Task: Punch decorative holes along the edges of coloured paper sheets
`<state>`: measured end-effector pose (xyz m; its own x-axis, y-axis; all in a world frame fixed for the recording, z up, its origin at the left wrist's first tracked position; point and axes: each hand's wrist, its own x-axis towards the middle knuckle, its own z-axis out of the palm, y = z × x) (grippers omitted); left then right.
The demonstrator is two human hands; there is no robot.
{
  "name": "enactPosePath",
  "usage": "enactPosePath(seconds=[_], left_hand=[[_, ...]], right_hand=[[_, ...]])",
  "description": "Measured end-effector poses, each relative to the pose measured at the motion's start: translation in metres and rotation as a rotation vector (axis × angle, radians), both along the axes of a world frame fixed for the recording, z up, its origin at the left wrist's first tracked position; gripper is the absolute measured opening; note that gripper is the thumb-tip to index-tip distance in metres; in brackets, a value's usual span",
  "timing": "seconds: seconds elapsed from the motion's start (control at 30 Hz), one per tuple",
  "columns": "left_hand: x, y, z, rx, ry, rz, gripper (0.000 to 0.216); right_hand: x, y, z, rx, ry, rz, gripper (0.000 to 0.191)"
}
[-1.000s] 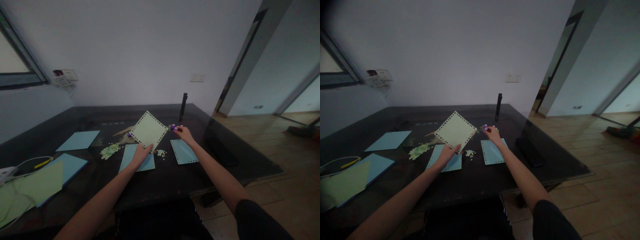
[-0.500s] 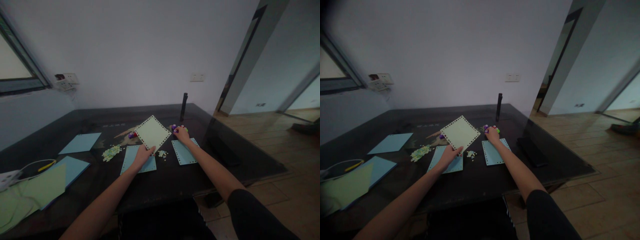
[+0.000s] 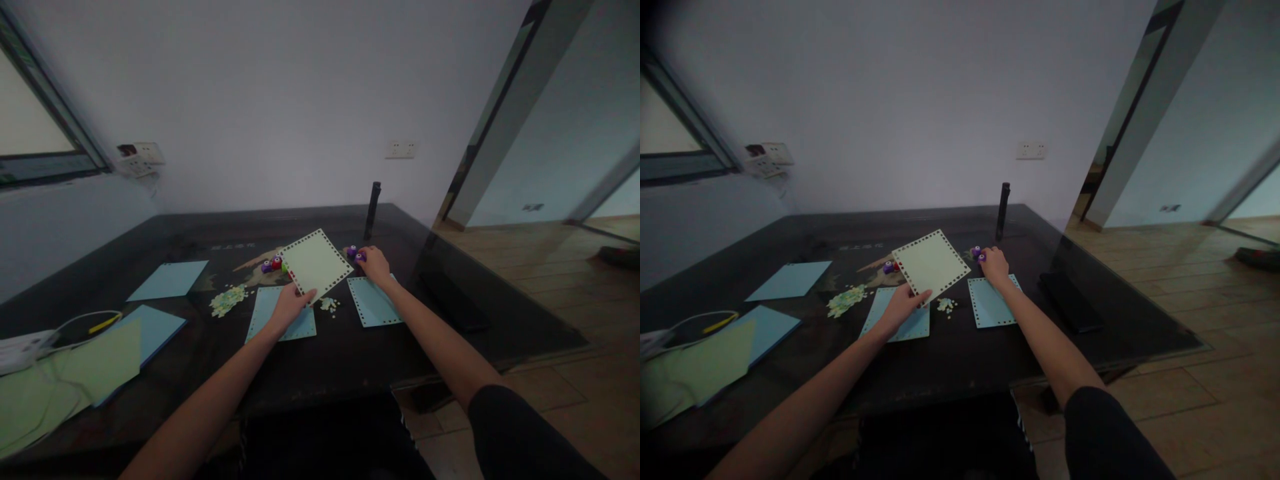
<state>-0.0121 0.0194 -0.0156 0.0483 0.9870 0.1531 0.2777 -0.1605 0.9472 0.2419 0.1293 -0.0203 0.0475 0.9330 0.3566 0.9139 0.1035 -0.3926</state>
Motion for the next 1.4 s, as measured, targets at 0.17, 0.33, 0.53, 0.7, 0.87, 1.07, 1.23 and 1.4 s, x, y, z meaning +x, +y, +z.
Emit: enactPosePath(seconds=[0.17, 0.33, 0.53, 0.7, 0.87, 1.07, 1.23, 1.4], left_hand=[[0.001, -0.001, 0.001, -0.015, -0.016, -0.05, 0.026], [0.003, -0.003, 0.003, -0.053, -0.065, -0.171, 0.027], [-0.004, 0.003, 0.001, -0.028, -0.095, -0.119, 0.031], [-0.009, 0.007, 0.001, 0.03, -0.077, -0.021, 0.026], [-0.006, 0.006, 0.001, 0.043, -0.078, -0.003, 0.025], [0.011, 0.006, 0.016, 0.173, -0.086, -0.004, 0.036], [0.042, 0.014, 0.03, 0.218, 0.164, -0.126, 0.012], [0.078, 0.02, 0.018, 0.148, 0.277, -0.215, 0.012]], right_hand=[[-0.003, -0.017, 0.022, -0.101, 0.424, 0.242, 0.022], [-0.014, -0.038, 0.031, -0.296, 0.797, 0.407, 0.022], [-0.009, -0.052, 0.031, -0.289, 0.871, 0.409, 0.017], [-0.005, -0.057, 0.029, -0.308, 0.903, 0.367, 0.019], [-0.006, -0.06, 0.029, -0.306, 0.966, 0.37, 0.017], [0.008, -0.067, 0.04, -0.187, 0.985, 0.31, 0.025], [0.041, -0.081, 0.051, -0.141, 0.928, 0.227, 0.036], [0.08, -0.093, 0.035, -0.098, 0.77, 0.102, 0.035]])
